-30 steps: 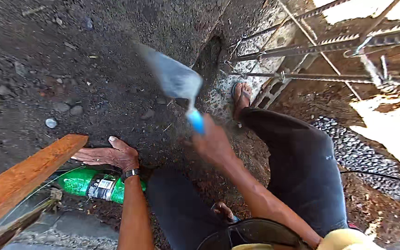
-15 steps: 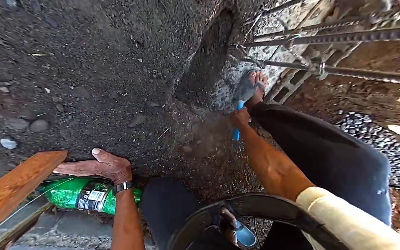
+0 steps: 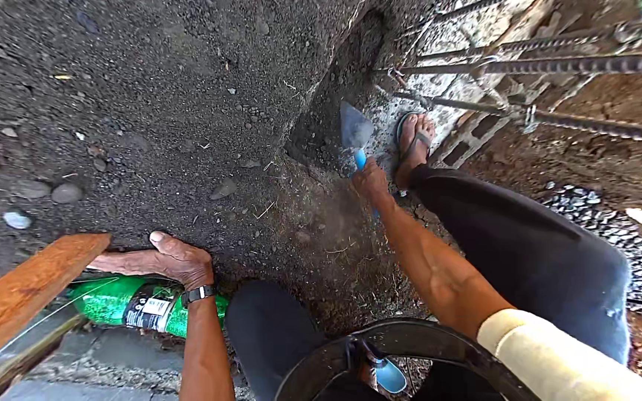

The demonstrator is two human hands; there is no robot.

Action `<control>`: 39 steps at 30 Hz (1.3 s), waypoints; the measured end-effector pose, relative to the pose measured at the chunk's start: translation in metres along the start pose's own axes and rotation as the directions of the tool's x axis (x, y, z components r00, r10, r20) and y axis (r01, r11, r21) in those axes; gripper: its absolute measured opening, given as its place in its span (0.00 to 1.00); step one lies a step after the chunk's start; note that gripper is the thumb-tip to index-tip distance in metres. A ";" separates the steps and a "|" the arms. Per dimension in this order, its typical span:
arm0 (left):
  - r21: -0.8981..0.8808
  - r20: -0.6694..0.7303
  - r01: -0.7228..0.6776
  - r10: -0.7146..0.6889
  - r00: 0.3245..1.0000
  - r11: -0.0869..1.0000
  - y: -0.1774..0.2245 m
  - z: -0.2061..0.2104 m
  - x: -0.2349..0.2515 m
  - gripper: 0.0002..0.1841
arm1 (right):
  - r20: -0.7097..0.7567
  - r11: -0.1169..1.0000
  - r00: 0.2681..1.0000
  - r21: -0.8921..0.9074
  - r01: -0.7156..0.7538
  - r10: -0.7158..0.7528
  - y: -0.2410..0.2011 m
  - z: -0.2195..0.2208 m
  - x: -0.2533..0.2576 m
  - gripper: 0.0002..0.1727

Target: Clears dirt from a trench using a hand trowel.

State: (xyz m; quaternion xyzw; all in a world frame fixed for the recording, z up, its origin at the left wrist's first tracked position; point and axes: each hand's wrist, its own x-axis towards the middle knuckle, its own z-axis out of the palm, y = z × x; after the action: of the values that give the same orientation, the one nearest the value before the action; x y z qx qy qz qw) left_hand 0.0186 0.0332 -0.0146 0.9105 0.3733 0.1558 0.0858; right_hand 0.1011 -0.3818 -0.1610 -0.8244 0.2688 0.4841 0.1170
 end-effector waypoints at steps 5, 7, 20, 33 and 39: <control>-0.011 0.003 0.008 -0.008 1.000 1.000 -0.002 0.001 0.000 0.54 | -0.027 0.994 1.000 0.108 0.006 -0.003 -0.019 0.008 0.029 0.29; -0.014 0.004 0.003 -0.002 1.000 1.000 -0.003 0.001 0.000 0.55 | 0.001 0.984 0.999 0.177 0.036 -0.037 -0.020 0.021 0.028 0.28; -0.031 0.006 0.009 -0.009 1.000 0.999 -0.007 0.007 -0.001 0.55 | 0.186 0.976 0.959 0.087 0.200 -0.213 -0.021 0.055 0.039 0.28; -0.010 -0.020 0.025 -0.025 0.999 1.000 0.001 0.003 0.003 0.53 | 0.301 0.924 0.922 0.361 0.125 -0.243 -0.019 0.034 0.005 0.24; 0.007 -0.035 0.035 -0.034 0.999 0.999 -0.003 0.002 0.001 0.54 | 0.158 0.898 0.938 0.372 0.234 -0.309 -0.005 0.003 -0.068 0.26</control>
State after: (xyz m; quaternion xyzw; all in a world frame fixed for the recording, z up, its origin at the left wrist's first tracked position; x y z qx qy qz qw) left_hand 0.0175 0.0357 -0.0168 0.9014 0.3910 0.1689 0.0784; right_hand 0.0754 -0.3541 -0.1046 -0.7636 0.2175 0.4932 0.3554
